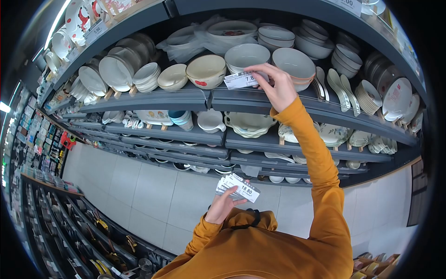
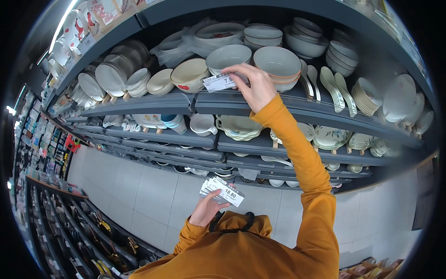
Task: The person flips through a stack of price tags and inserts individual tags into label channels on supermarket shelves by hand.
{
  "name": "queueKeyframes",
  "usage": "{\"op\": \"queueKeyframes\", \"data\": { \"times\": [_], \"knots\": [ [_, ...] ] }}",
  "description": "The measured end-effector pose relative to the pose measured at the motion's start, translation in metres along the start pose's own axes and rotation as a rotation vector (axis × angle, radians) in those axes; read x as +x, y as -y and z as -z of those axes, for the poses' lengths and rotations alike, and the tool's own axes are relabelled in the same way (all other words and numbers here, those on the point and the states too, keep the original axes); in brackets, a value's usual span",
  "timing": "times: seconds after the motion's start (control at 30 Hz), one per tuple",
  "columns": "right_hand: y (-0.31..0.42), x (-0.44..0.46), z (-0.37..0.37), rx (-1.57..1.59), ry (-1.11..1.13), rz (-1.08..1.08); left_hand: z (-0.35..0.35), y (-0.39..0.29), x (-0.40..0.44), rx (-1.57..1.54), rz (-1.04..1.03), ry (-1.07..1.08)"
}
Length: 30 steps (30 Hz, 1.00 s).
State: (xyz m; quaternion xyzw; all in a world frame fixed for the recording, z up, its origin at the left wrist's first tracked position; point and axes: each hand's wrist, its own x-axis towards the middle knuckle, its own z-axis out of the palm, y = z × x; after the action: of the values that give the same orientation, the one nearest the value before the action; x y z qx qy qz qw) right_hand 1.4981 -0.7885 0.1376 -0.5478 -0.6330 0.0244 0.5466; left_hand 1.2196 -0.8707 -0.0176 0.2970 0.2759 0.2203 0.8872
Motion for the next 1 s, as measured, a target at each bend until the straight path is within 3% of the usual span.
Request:
{"op": "queueKeyframes", "data": {
  "times": [0.17,0.47,0.63,0.7,0.77,0.8,0.9,1.0],
  "knots": [
    [-0.005,-0.006,0.0,-0.098,0.041,0.07,0.001,0.002,-0.001,-0.007,0.012,-0.007],
    [0.01,-0.028,0.019,-0.374,0.175,-0.015,-0.016,0.0,-0.002,0.011,-0.019,-0.012],
    [0.024,-0.053,0.019,-0.255,-0.115,0.248,-0.028,-0.008,0.003,0.097,-0.144,-0.057],
    [0.036,-0.086,0.021,-0.112,-0.062,0.079,-0.036,-0.011,0.004,0.092,-0.245,-0.072],
    [0.044,-0.133,0.005,0.193,-0.131,-0.29,-0.048,-0.017,0.005,0.106,-0.321,-0.067],
    [0.044,-0.155,0.002,0.327,-0.059,-0.426,-0.051,-0.018,0.007,0.115,-0.36,-0.072],
    [0.053,-0.198,-0.009,0.391,-0.015,-0.526,-0.059,-0.014,0.009,0.093,-0.434,-0.099],
    [0.058,-0.222,-0.015,0.481,-0.152,-0.569,-0.066,-0.01,0.01,0.109,-0.419,-0.057]
  ]
}}
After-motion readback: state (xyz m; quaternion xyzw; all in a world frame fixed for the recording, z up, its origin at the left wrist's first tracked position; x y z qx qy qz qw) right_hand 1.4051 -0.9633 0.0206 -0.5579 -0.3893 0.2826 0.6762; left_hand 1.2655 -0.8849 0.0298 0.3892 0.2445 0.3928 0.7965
